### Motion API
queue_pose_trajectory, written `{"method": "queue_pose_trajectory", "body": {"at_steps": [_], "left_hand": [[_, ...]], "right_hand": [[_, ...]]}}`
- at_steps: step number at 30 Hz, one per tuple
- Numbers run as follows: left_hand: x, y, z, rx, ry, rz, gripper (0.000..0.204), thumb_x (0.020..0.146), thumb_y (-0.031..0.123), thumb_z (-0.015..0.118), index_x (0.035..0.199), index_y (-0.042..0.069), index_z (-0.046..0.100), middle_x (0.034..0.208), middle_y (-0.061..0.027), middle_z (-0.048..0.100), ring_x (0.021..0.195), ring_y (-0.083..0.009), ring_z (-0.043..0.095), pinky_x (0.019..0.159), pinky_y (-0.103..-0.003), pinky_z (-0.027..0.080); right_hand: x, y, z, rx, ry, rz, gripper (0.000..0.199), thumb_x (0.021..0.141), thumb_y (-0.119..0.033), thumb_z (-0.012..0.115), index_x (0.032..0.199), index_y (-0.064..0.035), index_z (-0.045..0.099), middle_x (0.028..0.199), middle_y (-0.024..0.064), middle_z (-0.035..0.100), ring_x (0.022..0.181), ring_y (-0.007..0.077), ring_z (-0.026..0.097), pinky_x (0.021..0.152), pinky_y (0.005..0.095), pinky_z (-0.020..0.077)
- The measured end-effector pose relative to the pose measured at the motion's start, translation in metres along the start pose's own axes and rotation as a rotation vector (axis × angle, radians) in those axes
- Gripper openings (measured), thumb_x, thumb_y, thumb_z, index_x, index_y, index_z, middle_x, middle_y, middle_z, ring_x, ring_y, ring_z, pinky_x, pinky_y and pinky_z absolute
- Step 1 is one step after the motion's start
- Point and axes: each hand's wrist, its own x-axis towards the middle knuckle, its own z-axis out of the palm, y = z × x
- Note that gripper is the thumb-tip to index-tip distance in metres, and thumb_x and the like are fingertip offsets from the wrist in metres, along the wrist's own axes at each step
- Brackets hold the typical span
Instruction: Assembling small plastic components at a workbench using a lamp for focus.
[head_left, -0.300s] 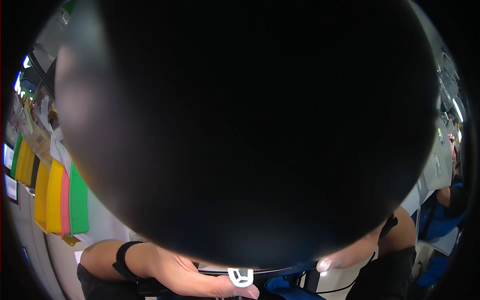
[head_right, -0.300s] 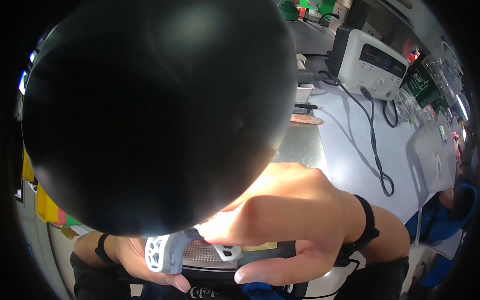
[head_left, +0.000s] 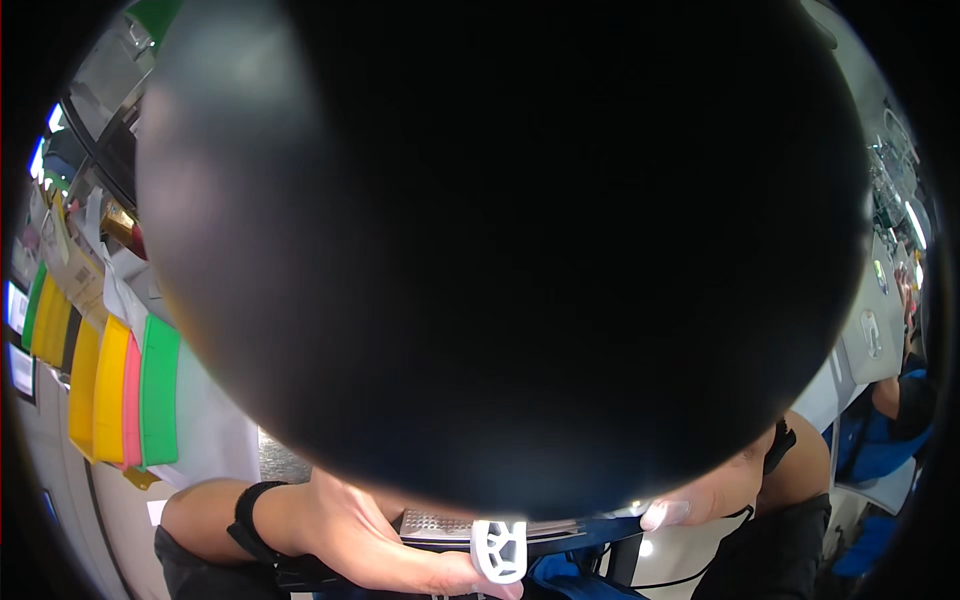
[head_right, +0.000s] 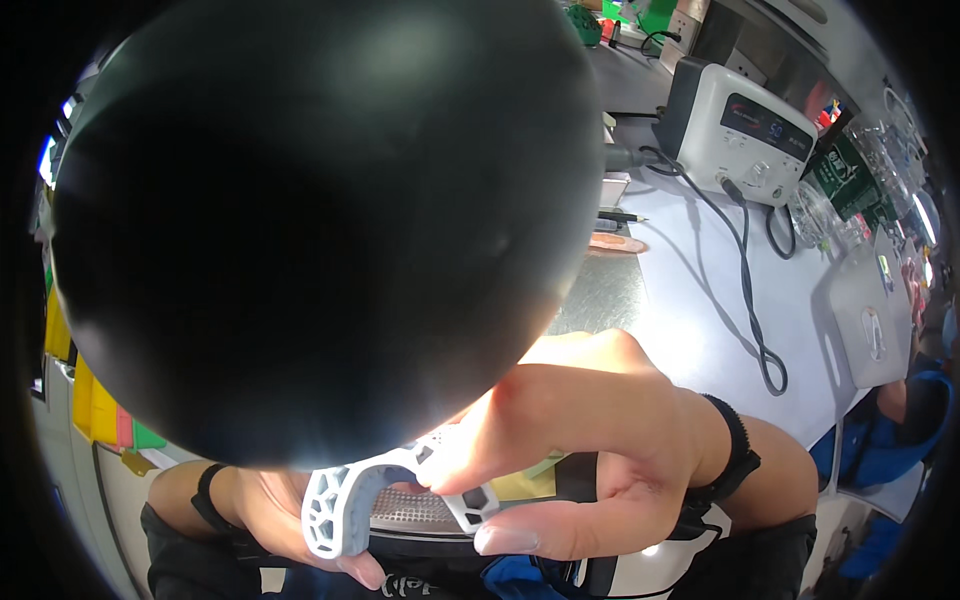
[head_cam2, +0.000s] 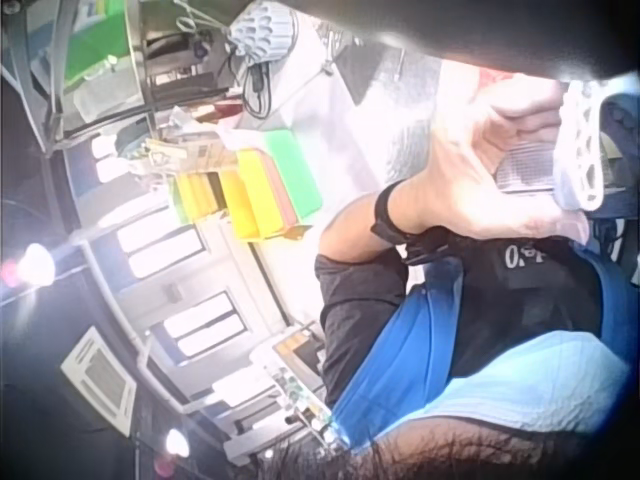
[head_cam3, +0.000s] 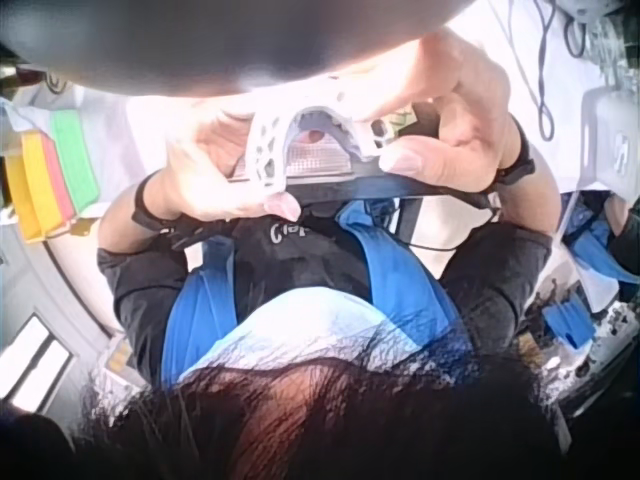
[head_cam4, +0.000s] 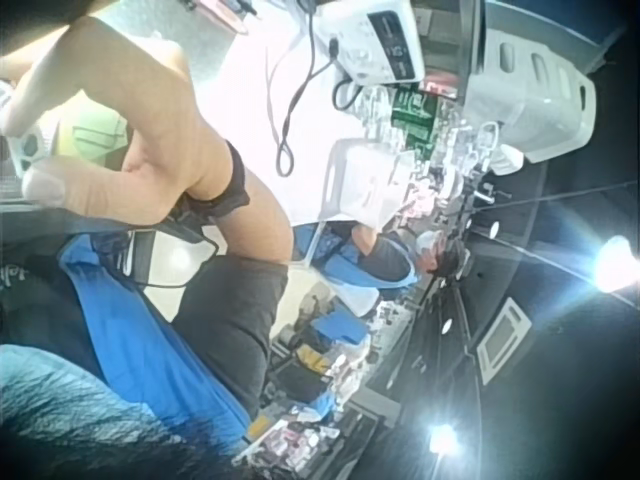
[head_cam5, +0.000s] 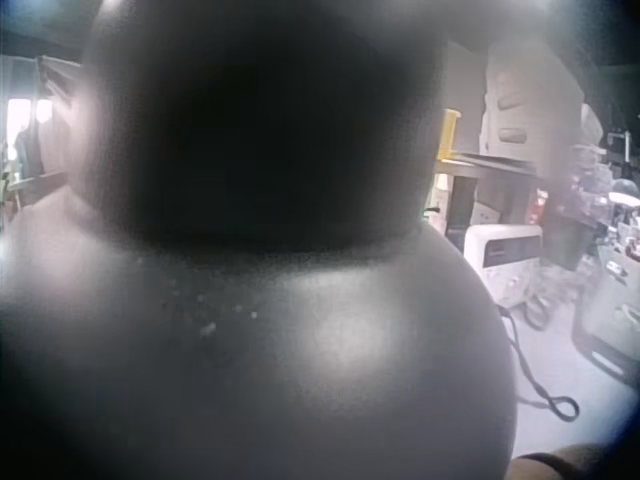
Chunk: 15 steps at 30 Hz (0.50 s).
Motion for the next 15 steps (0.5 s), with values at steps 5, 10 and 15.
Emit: {"method": "queue_pose_trajectory", "body": {"at_steps": [5, 10, 15], "left_hand": [[-0.008, 0.000, -0.004, 0.187, -0.015, 0.093, 0.098, 0.066, -0.008, 0.094, 0.150, -0.003, 0.043, 0.138, -0.0225, 0.060, 0.124, -0.0290, 0.062, 0.102, -0.044, 0.053], [-0.004, 0.019, 0.009, 0.463, -0.118, 0.274, 0.099, 0.065, 0.006, 0.099, 0.143, -0.009, 0.039, 0.125, -0.0218, 0.065, 0.116, -0.0279, 0.066, 0.097, -0.037, 0.056], [0.007, 0.044, 0.020, 0.574, -0.202, 0.451, 0.099, 0.062, 0.008, 0.101, 0.138, -0.014, 0.041, 0.119, -0.0266, 0.067, 0.113, -0.0271, 0.068, 0.096, -0.035, 0.057]], "right_hand": [[0.014, 0.003, -0.006, -0.395, -0.018, -0.314, 0.013, 0.086, -0.009, 0.075, 0.095, 0.0002, 0.073, 0.086, 0.0153, 0.074, 0.065, 0.0237, 0.068, 0.059, 0.0293, 0.0533], [0.007, -0.017, 0.011, -0.957, 0.002, -0.534, 0.026, 0.092, -0.026, 0.075, 0.101, -0.0043, 0.066, 0.072, 0.0088, 0.071, 0.062, 0.0173, 0.068, 0.059, 0.0311, 0.0539], [0.007, -0.028, 0.045, -1.190, 0.268, -0.542, 0.023, 0.090, -0.023, 0.074, 0.097, -0.0093, 0.057, 0.074, 0.0055, 0.072, 0.054, 0.0133, 0.064, 0.054, 0.0259, 0.0434]]}}
